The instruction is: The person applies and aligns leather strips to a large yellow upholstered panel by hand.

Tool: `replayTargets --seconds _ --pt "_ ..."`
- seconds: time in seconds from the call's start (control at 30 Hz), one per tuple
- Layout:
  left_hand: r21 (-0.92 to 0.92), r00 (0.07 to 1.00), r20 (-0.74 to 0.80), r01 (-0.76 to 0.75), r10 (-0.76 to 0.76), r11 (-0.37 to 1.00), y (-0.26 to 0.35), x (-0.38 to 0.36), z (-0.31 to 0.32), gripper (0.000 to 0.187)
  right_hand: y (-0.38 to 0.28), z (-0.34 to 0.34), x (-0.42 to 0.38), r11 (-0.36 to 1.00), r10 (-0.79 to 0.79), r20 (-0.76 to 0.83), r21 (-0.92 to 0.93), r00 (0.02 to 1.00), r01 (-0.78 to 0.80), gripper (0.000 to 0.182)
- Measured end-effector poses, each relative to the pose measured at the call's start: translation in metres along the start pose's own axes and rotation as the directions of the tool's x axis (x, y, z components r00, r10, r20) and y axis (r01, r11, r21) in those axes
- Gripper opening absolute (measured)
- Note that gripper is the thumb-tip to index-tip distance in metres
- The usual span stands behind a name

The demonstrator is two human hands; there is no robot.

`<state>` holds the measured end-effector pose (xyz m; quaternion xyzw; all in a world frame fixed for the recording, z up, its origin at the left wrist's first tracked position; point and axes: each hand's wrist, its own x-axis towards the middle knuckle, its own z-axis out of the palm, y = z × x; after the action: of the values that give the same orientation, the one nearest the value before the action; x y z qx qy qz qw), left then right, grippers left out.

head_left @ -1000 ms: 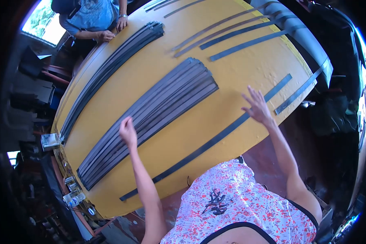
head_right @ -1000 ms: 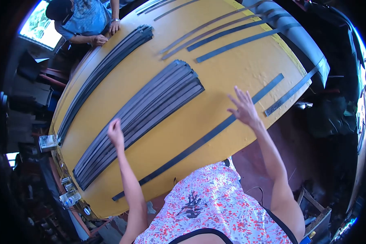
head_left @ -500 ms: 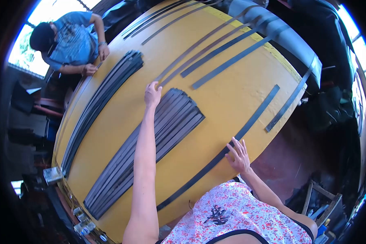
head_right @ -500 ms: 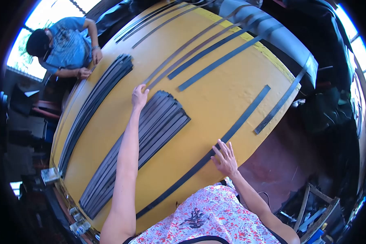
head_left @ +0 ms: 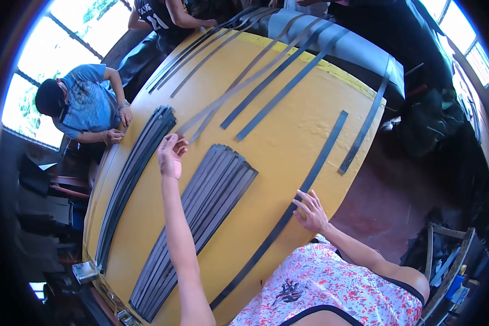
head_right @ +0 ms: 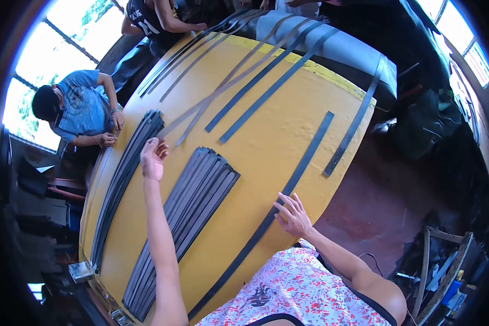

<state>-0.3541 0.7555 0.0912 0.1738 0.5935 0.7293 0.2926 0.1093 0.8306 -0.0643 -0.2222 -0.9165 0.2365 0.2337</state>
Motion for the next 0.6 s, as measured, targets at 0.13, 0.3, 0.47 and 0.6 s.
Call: replayTargets --seconds 0.13,0.3,0.47,0.6 --pt "-0.219 0.975 0.067 -0.194 0.213 0.956 0.069 -0.064 0.038 0.009 0.005 -0.007 0.026 0.999 -0.037 -0.14 -0.001 0.989 0.037 0.048" --pt "-0.2 0.913 0.071 -0.381 0.401 0.903 0.109 -0.156 0.07 0.015 -0.059 -0.066 0.157 0.957 -0.169 -0.369 0.161 0.914 0.242 0.055" --pt "-0.075 0.749 0.171 -0.639 0.641 0.766 0.134 -0.234 0.054 0.02 -0.143 -0.117 0.226 0.801 -0.467 -0.314 0.247 0.827 0.546 0.046" --pt "-0.117 0.66 -0.022 -0.748 0.751 0.654 0.147 -0.282 0.021 0.041 -0.208 -0.135 0.216 0.57 -0.737 -0.118 0.42 0.665 0.706 0.027"
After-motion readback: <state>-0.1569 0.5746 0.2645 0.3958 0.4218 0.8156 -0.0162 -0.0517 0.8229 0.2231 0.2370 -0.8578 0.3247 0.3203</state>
